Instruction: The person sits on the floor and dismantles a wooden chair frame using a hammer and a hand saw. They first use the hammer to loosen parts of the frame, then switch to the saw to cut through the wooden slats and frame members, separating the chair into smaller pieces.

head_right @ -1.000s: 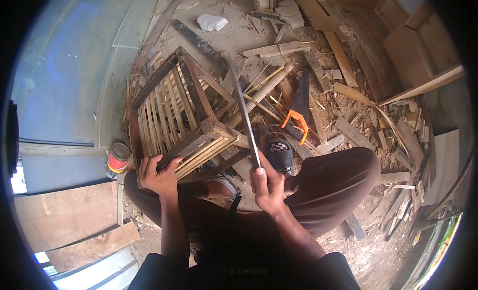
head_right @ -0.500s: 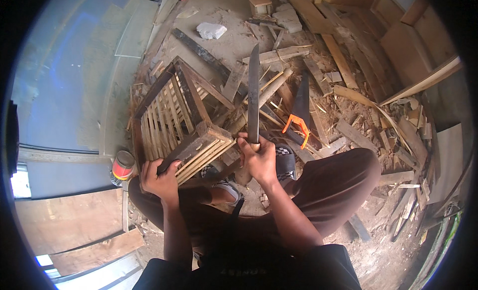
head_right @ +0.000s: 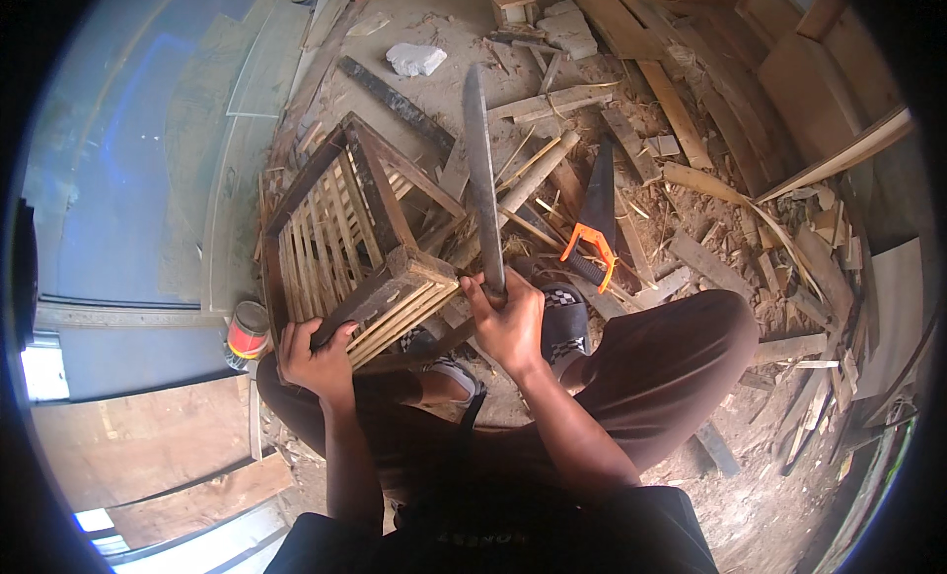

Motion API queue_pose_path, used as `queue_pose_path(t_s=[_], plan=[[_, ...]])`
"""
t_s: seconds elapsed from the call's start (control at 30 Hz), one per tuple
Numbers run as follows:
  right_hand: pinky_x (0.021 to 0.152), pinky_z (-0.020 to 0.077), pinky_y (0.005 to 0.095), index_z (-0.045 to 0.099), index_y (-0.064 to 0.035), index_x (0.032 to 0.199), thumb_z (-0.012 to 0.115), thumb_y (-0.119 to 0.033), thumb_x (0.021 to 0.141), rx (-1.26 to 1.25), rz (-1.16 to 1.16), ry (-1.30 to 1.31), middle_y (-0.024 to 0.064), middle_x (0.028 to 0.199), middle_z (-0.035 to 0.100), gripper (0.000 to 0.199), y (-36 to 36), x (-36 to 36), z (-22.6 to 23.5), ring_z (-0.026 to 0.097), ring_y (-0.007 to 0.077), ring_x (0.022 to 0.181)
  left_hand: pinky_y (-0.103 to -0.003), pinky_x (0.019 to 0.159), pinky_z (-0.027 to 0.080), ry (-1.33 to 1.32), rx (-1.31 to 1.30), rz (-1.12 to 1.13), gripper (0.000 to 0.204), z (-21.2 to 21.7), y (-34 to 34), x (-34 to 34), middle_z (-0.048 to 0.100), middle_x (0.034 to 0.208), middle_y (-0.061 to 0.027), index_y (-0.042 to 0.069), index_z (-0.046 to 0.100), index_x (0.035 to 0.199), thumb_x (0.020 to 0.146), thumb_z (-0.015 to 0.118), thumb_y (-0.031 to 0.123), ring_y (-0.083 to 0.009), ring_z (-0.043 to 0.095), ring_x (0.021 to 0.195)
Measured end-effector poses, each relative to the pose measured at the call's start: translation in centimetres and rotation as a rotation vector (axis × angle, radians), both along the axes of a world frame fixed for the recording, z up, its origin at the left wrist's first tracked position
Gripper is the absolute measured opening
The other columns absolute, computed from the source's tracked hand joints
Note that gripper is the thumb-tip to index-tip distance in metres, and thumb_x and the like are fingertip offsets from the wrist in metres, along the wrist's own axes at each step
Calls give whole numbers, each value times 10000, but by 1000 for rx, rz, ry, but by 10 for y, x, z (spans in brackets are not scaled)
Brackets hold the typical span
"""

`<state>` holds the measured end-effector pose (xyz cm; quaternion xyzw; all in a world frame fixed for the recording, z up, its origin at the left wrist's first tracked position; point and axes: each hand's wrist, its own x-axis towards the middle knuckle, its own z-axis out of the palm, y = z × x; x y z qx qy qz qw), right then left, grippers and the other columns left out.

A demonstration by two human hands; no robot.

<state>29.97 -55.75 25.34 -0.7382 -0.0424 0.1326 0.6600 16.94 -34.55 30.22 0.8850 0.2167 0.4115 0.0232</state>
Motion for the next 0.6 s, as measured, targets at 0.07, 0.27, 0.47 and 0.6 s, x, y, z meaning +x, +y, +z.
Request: queue_pose_path(t_s=[0.07,0.27,0.47,0.6], plan=[[519,443,255,686,4,940,763,-175,992,-20,35,-6,13,680,648,202,-1,3,1,571,63,578,-448,642,441,-2,0,-3,580,0,3,1,579,712,-68,83,667,775,571,939,552,-334,587,698],[486,464,286,668,9,894,759,-183,995,412,-8,487,37,694,632,235,5,9,-1,587,116,548,-445,646,441,5,4,-16,576,0,3,3,575,711,-63,92,668,776,564,939,554,-330,591,701],[482,437,300,672,26,891,754,-181,995,188,-113,287,33,663,598,245,4,2,-1,545,126,519,-443,646,443,30,30,-15,572,6,-7,13,570,703,-51,106,671,770,542,947,553,-322,600,702],[501,422,338,679,21,861,768,-193,974,-114,-262,-368,58,606,575,257,3,-4,-20,501,115,495,-448,651,457,56,31,-18,559,8,-7,24,584,710,-39,120,682,764,545,945,562,-317,618,716]])
